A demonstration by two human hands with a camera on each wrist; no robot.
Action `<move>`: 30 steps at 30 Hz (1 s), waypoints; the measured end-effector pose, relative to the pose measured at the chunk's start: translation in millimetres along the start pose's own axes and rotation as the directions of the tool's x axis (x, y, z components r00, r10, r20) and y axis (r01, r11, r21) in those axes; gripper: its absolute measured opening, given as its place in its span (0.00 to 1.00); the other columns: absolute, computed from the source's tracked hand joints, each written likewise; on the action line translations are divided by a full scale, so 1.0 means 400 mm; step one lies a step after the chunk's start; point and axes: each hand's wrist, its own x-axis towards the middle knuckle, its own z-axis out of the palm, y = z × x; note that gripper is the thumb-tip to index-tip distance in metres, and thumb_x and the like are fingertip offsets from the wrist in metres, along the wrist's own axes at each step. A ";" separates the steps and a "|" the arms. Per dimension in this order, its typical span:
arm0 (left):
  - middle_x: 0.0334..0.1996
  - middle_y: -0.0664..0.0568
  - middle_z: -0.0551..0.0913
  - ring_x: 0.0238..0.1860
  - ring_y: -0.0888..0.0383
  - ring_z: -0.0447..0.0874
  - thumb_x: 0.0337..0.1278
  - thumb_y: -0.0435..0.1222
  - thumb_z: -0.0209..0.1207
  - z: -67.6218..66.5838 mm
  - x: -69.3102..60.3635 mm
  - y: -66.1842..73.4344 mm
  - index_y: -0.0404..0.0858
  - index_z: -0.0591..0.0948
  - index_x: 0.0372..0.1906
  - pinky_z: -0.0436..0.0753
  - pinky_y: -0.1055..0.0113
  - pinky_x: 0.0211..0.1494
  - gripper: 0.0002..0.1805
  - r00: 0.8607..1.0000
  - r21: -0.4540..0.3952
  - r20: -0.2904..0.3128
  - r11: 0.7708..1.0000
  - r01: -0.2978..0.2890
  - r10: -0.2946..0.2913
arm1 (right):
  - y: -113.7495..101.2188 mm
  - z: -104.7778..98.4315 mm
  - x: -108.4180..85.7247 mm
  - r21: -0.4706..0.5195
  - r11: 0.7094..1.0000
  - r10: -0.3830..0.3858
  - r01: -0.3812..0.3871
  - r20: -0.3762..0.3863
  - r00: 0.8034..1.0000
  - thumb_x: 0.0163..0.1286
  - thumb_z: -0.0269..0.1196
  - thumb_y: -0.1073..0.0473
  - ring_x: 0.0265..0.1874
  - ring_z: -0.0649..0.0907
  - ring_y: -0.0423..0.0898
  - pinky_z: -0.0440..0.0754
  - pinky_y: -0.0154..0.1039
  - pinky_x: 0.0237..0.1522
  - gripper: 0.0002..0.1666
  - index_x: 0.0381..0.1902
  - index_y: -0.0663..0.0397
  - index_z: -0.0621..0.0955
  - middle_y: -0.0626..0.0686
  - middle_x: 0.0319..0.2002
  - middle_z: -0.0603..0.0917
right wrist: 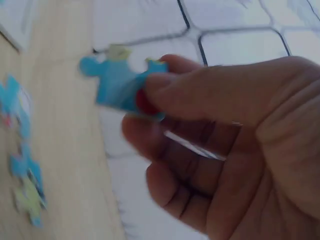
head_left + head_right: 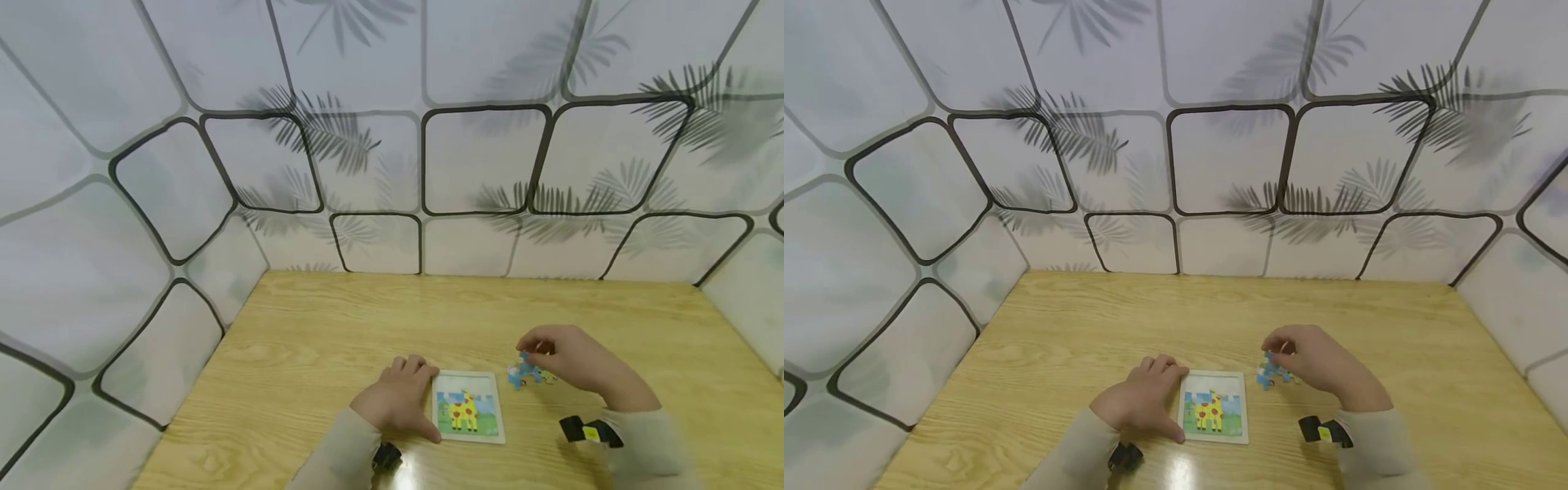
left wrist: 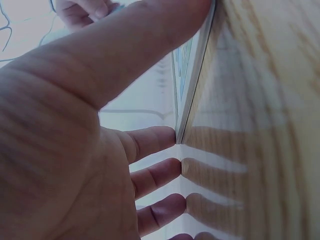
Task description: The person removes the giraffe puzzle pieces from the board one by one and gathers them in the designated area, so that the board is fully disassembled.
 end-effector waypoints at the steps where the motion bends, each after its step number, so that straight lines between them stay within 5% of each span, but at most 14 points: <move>1: 0.67 0.54 0.66 0.60 0.55 0.63 0.34 0.63 0.77 0.000 0.000 -0.001 0.48 0.67 0.74 0.70 0.57 0.64 0.58 1.000 0.002 -0.004 1.000 -0.002 0.002 | 0.012 -0.014 -0.008 -0.010 1.000 0.025 -0.025 -0.002 1.000 0.73 0.64 0.58 0.40 0.81 0.44 0.80 0.42 0.36 0.12 0.51 0.53 0.85 0.45 0.43 0.85; 7: 0.67 0.53 0.65 0.60 0.54 0.63 0.36 0.62 0.77 0.006 0.003 -0.007 0.47 0.67 0.74 0.69 0.56 0.64 0.56 1.000 -0.001 -0.009 1.000 -0.017 0.017 | 0.099 -0.071 -0.044 -0.123 0.981 0.152 -0.150 0.004 0.988 0.71 0.62 0.62 0.39 0.82 0.50 0.80 0.48 0.36 0.12 0.49 0.59 0.85 0.50 0.40 0.84; 14: 0.67 0.54 0.65 0.60 0.54 0.62 0.35 0.62 0.77 0.004 0.002 -0.007 0.48 0.67 0.74 0.69 0.57 0.64 0.57 1.000 -0.017 0.002 1.000 0.002 -0.002 | 0.169 -0.065 -0.043 -0.158 0.960 0.237 -0.231 0.014 0.972 0.64 0.60 0.70 0.33 0.78 0.50 0.76 0.46 0.33 0.10 0.41 0.61 0.85 0.57 0.37 0.83; 30: 0.67 0.56 0.65 0.59 0.56 0.62 0.33 0.63 0.77 -0.002 -0.004 -0.002 0.49 0.67 0.74 0.69 0.57 0.64 0.58 1.000 -0.012 0.004 1.000 0.007 -0.007 | 0.204 -0.034 -0.032 -0.117 0.950 0.295 -0.291 0.022 0.955 0.61 0.57 0.71 0.32 0.78 0.50 0.76 0.47 0.34 0.10 0.38 0.61 0.82 0.55 0.34 0.82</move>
